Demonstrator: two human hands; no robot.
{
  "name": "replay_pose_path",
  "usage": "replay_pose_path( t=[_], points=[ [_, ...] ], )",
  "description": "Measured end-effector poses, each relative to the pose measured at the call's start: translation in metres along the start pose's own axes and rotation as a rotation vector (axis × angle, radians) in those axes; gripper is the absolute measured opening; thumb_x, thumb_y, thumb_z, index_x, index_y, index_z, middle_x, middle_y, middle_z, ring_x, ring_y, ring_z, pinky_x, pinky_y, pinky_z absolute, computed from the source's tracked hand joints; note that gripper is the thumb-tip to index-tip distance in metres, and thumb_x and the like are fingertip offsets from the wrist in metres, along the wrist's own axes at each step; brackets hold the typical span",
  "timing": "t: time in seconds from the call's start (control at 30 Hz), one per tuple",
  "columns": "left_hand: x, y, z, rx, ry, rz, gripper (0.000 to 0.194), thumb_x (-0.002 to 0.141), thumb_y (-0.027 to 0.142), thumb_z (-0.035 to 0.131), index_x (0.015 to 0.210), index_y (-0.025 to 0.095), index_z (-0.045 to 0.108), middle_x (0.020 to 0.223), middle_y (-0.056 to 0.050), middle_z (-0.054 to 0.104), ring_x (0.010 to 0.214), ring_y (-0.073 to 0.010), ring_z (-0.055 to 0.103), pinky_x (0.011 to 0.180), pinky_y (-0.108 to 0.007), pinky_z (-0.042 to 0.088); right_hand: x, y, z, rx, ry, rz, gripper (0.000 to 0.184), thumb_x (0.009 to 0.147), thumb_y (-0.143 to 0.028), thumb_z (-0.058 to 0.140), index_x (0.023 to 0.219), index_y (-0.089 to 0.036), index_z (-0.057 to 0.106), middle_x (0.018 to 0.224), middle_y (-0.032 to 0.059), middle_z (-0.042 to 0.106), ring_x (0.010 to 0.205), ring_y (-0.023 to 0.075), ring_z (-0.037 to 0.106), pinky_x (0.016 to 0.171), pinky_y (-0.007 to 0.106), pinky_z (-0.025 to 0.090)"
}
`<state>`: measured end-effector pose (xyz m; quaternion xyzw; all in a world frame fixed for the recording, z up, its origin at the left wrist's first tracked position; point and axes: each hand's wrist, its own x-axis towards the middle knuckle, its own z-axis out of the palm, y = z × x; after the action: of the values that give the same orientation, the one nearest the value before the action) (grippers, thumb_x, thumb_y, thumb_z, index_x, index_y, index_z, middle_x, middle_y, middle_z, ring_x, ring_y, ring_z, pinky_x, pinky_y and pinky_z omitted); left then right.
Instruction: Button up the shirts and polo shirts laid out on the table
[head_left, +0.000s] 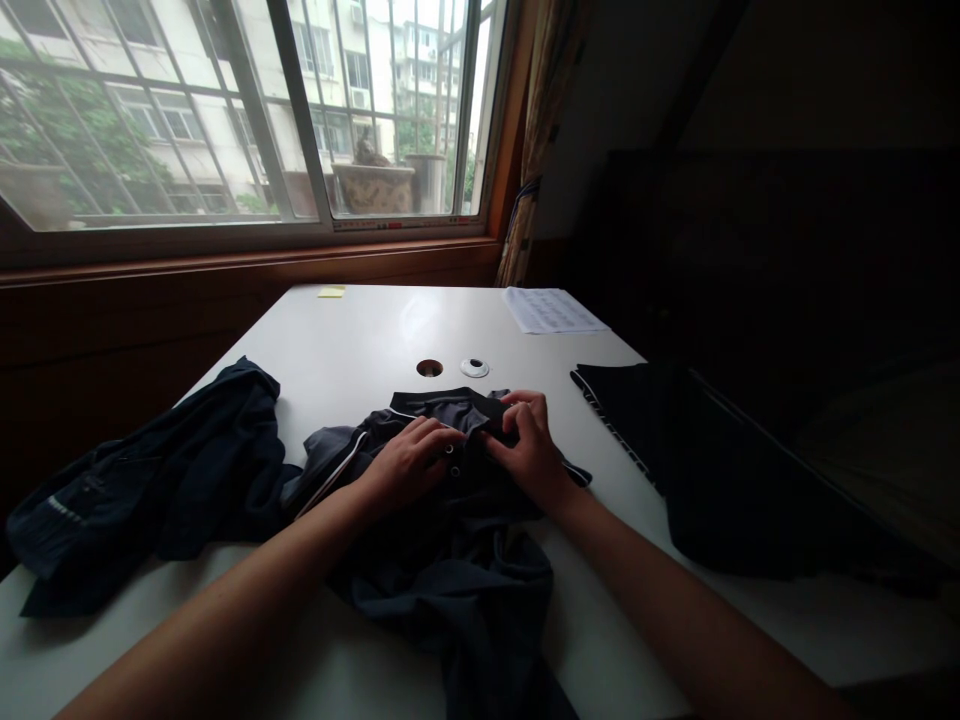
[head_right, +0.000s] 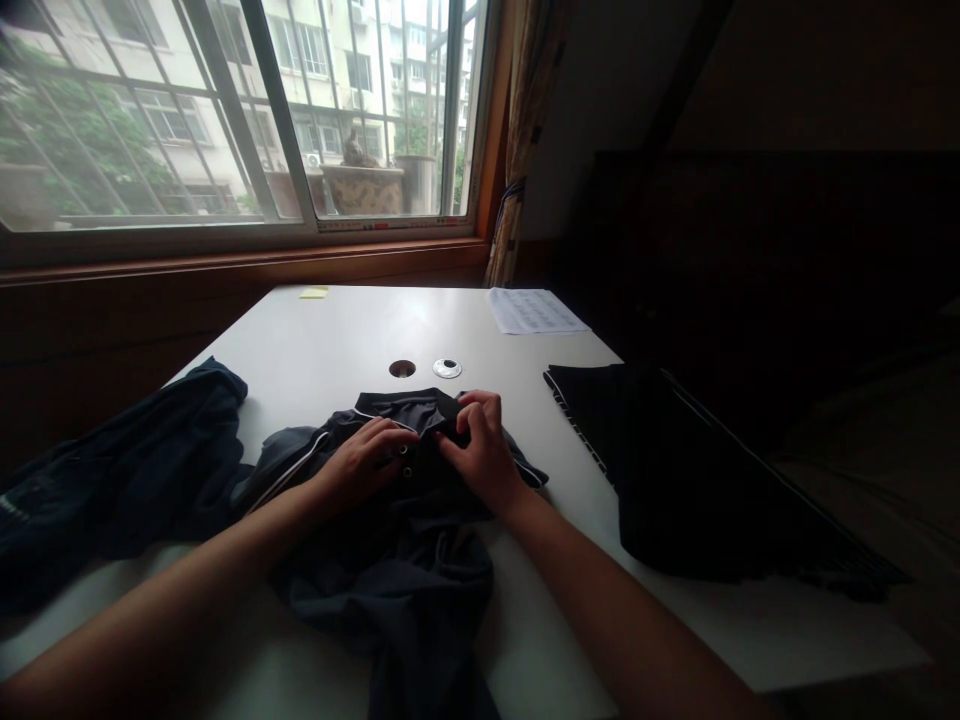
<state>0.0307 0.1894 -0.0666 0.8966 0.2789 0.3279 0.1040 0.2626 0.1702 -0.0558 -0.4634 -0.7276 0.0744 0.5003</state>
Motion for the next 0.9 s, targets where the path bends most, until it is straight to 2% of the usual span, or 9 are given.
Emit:
replay_pose_path(
  t=[0.1,0.2,0.3,0.43,0.57,0.7,0.8,0.87,0.9],
  points=[
    [0.0,0.001,-0.002,0.105,-0.072,0.081,0.042,0.094,0.013,0.047,0.131,0.029,0.058,0.106,-0.006,0.061,0.095,-0.0211,0.054,0.087,-0.036,0.051,0.0,-0.004,-0.001,0.008,-0.07,-0.006,0.02,0.084,-0.021,0.069,0.08,-0.023,0.049,0.121,0.0102,0.047,0.12,0.0292,0.051,0.101,0.049,0.046],
    [0.0,0.003,-0.004,0.202,-0.105,0.126,0.037,0.094,0.013,0.047,0.121,0.029,0.065,0.101,-0.007,0.059,0.09,-0.0204,0.053,0.081,-0.034,0.052,0.001,-0.005,-0.002,0.023,-0.121,-0.043,0.011,0.086,-0.019,0.067,0.082,-0.022,0.057,0.123,0.0099,0.051,0.121,0.0287,0.052,0.105,0.05,0.044],
    [0.0,0.004,-0.006,0.259,-0.07,0.082,0.028,0.092,0.013,0.051,0.112,0.025,0.067,0.101,-0.007,0.06,0.091,-0.0215,0.053,0.082,-0.034,0.052,0.003,-0.006,-0.003,0.036,-0.133,-0.064,0.007,0.086,-0.017,0.065,0.087,-0.023,0.061,0.123,0.0094,0.052,0.119,0.0275,0.054,0.104,0.049,0.046],
    [0.002,-0.001,-0.011,0.237,0.095,-0.111,0.025,0.09,0.013,0.053,0.109,0.025,0.063,0.105,-0.005,0.059,0.094,-0.0204,0.057,0.082,-0.033,0.052,0.001,-0.011,-0.006,0.037,-0.106,-0.106,0.007,0.087,-0.017,0.065,0.09,-0.024,0.063,0.122,0.0089,0.052,0.115,0.0265,0.056,0.101,0.048,0.049],
    [0.01,-0.006,-0.026,0.129,0.285,-0.312,0.022,0.087,0.011,0.054,0.103,0.024,0.063,0.098,-0.002,0.057,0.076,-0.0143,0.058,0.069,-0.027,0.051,-0.002,-0.024,-0.011,0.052,-0.166,-0.234,0.01,0.085,-0.022,0.068,0.094,-0.025,0.065,0.117,0.0088,0.054,0.109,0.0259,0.057,0.092,0.045,0.054],
    [0.02,-0.007,-0.053,0.003,0.516,-0.397,0.02,0.084,0.012,0.055,0.097,0.022,0.066,0.095,-0.001,0.058,0.072,-0.0128,0.059,0.068,-0.025,0.051,-0.003,-0.035,-0.011,0.074,-0.404,-0.414,0.021,0.084,-0.033,0.073,0.101,-0.027,0.065,0.11,0.0067,0.062,0.105,0.0253,0.058,0.093,0.045,0.051],
    [0.025,-0.006,-0.076,-0.13,0.678,-0.489,0.016,0.084,0.018,0.059,0.097,0.021,0.067,0.094,-0.001,0.062,0.075,-0.0136,0.063,0.066,-0.023,0.051,-0.003,-0.036,-0.006,0.063,-0.632,-0.46,0.043,0.079,-0.042,0.077,0.116,-0.025,0.061,0.107,0.0067,0.067,0.101,0.0258,0.059,0.09,0.044,0.05],
    [0.027,-0.007,-0.089,-0.227,0.767,-0.565,0.018,0.084,0.024,0.062,0.101,0.02,0.065,0.083,0.001,0.063,0.067,-0.0125,0.062,0.058,-0.021,0.049,-0.003,-0.034,-0.002,0.038,-0.714,-0.445,0.05,0.075,-0.033,0.08,0.119,-0.023,0.059,0.103,0.0069,0.067,0.095,0.0248,0.059,0.084,0.04,0.05],
    [0.028,-0.007,-0.096,-0.267,0.803,-0.591,0.02,0.085,0.026,0.063,0.104,0.02,0.064,0.075,0.003,0.062,0.061,-0.0114,0.06,0.055,-0.019,0.046,-0.003,-0.032,0.0,0.029,-0.731,-0.438,0.045,0.074,-0.025,0.078,0.115,-0.022,0.06,0.098,0.0057,0.068,0.091,0.0234,0.059,0.081,0.038,0.05]
  ],
)
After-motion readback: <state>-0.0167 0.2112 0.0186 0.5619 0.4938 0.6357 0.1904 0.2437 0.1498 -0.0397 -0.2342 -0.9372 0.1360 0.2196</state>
